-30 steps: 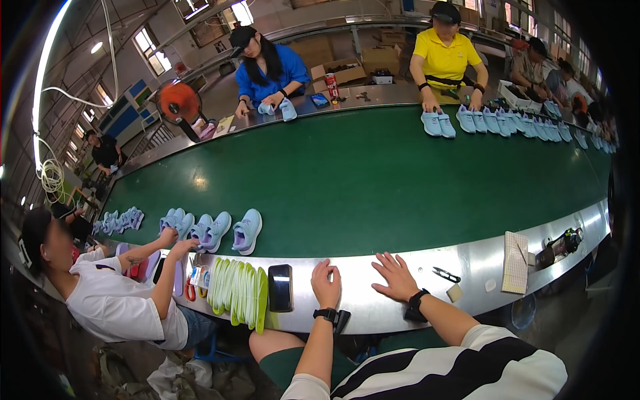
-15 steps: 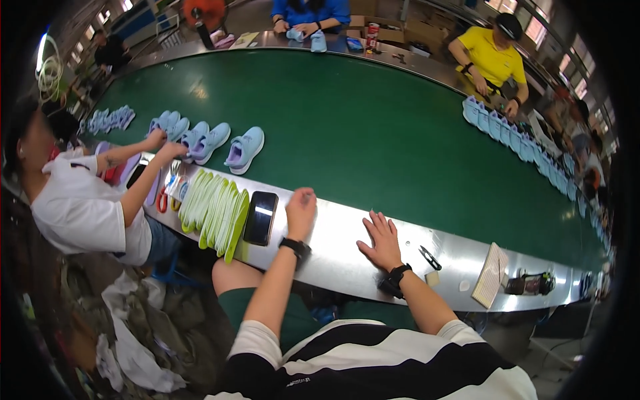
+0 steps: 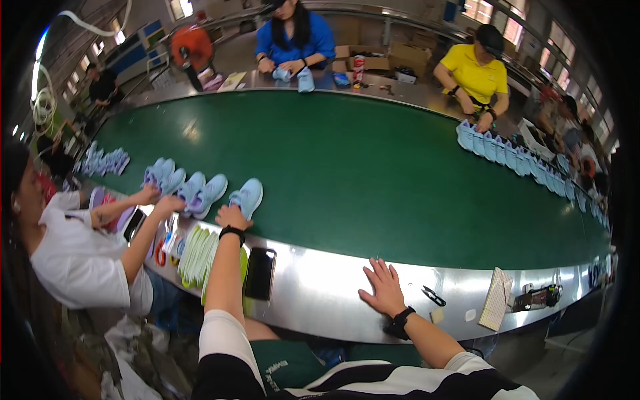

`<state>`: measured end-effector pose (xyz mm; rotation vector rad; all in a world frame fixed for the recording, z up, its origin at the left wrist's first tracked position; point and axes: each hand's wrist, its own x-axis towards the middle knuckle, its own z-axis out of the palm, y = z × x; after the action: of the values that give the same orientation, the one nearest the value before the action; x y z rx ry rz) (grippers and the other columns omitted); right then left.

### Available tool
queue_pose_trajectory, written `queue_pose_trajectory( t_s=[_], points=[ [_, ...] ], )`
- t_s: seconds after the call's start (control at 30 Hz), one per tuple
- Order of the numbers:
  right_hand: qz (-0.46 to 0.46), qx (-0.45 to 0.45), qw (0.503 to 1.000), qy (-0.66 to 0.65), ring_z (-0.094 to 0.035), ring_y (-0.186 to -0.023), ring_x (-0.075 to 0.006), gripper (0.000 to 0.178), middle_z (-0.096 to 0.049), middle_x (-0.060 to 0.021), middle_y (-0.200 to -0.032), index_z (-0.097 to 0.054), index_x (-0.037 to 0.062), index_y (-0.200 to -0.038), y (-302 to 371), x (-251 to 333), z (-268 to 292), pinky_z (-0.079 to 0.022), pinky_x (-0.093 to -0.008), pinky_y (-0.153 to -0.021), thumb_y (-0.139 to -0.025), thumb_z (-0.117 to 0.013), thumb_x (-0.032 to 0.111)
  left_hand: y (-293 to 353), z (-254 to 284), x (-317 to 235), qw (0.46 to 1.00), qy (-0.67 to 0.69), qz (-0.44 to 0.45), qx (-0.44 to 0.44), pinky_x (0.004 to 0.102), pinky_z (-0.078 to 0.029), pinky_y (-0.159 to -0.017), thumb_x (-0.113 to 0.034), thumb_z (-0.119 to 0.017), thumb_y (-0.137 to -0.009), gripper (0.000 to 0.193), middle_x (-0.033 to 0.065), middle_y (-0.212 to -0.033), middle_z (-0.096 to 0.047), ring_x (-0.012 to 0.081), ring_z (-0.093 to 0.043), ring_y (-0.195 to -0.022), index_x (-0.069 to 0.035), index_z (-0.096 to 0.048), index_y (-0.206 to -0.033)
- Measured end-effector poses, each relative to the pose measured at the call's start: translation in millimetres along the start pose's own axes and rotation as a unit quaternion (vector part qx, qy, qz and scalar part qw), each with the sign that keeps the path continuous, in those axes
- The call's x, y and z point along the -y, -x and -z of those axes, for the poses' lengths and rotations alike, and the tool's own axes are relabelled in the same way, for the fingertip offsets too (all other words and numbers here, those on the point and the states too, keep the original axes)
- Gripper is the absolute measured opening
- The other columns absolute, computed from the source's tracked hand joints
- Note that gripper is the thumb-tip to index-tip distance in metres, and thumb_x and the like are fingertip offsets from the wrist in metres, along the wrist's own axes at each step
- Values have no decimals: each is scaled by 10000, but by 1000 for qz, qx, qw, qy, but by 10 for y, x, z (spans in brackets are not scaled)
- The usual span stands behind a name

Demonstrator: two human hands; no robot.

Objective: Inspecting and cleaning light blue sneakers on a factory conveyor belt.

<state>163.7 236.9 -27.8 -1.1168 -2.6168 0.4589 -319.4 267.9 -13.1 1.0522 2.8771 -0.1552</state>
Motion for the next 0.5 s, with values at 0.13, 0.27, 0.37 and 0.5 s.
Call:
queue_pose_trajectory(
  t_s=[0.13,0.27,0.37,0.5],
  points=[
    [-20,-1,1000,18,-309,-1396,-331,618,-374,-154,-1487,-515,95,-1336,39,-94,39,-208,-494,-1130,-858,-588,481,-247,126,-296,992,-82,-38,86,444,-447,-923,-384,-672,-810,421,70,-1226,-591,264,-549,-1177,-144,-652,-1155],
    [-15,9,1000,3,-300,-1398,-330,637,-367,-151,-1489,-504,94,-1342,-44,10,67,-186,-500,-1137,-841,-601,475,-740,-125,401,978,-182,16,-102,417,-444,-803,-266,-516,-910,252,57,-1164,-583,268,-541,-1093,-156,-719,-1012],
    [-6,-1,1000,4,-312,-1391,-330,634,-374,-153,-1484,-511,93,-1334,-72,13,52,-205,-504,-1129,-837,-607,474,-840,-273,725,988,-124,78,-58,441,-415,-955,-367,-692,-773,370,105,-1224,-528,304,-459,-1186,-157,-701,-1077],
    [-12,-4,1000,6,-324,-1384,-330,633,-377,-152,-1482,-511,100,-1336,-38,3,69,-213,-502,-1126,-837,-608,478,-879,-210,669,989,-111,73,58,495,-361,-1052,-485,-809,-674,709,118,-1381,-476,343,-364,-1335,-158,-597,-1266]
  ],
)
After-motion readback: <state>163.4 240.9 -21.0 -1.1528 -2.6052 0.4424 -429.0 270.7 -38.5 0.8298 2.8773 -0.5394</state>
